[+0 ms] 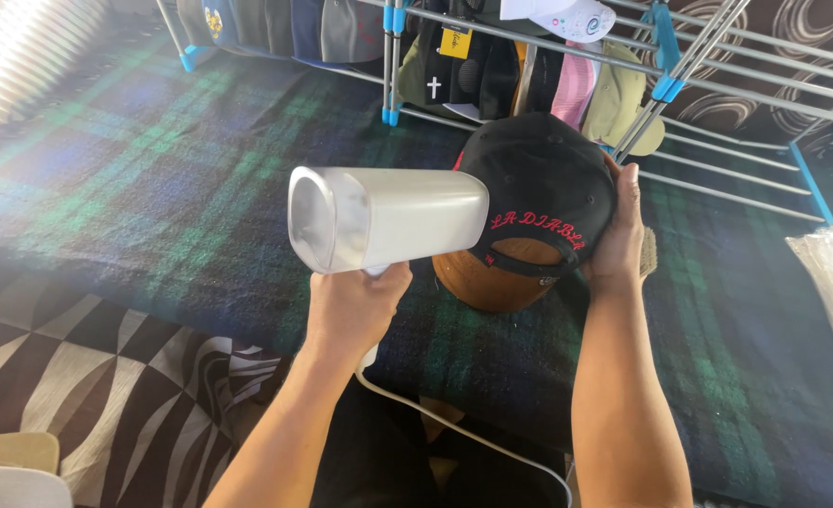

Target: The person steams a black baseball cap placed on a wooden hat form using a handheld steamer. They rotate the cap to steam different sections, including the brim and the embroidered logo. After steaming, the person uses a wooden brush to smooth the fabric and then removes the cap from the form.

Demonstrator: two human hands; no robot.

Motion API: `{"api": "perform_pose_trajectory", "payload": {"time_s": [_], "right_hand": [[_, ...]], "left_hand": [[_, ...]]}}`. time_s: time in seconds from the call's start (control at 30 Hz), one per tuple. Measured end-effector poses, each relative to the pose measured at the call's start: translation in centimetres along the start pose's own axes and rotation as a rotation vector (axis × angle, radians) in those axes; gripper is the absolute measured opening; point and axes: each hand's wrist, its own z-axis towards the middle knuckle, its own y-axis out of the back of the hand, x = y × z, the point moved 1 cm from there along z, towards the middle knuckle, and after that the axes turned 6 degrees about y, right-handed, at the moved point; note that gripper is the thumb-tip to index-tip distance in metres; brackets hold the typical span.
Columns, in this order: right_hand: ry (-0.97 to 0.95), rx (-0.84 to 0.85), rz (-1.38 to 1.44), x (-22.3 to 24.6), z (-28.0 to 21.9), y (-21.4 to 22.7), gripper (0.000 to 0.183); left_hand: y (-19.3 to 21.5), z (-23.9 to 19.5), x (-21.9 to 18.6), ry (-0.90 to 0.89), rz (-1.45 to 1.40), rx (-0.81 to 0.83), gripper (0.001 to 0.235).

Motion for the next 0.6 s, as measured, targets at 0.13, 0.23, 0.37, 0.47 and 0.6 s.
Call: {"api": "perform_pose_trajectory", "payload": {"time_s": [0.13,0.23,0.37,0.47,0.6], "right_hand": [[0.005,0.005,-0.02,-0.1,0.1,0.2,0.059],[-0.001,0.009,-0.031,0.1,0.0,0.1,0.061],[0.006,-0.002,-0.032,-0.1,0.2,0.2,0.062],[0.017,-0.012,-0.018,0.0,-0.2,-0.2,0.06],[0.012,-0.019,-0.011,0.4,-0.5,-0.6,0.06]], "left_hand": [[-0.7,0.5,2.0,0.036,-0.008,0.018,0.031],[-1.1,1.0,2.7,0.125,-0.106,0.013,0.038],[-2.0,2.6,6.0,0.281,-0.075,0.021,0.036],[-1.9,3.4,6.9,0.323,-0.068,0.036,0.034],[-1.5,3.7,7.2,0.35,-0.058,0.012,0.033]]}}
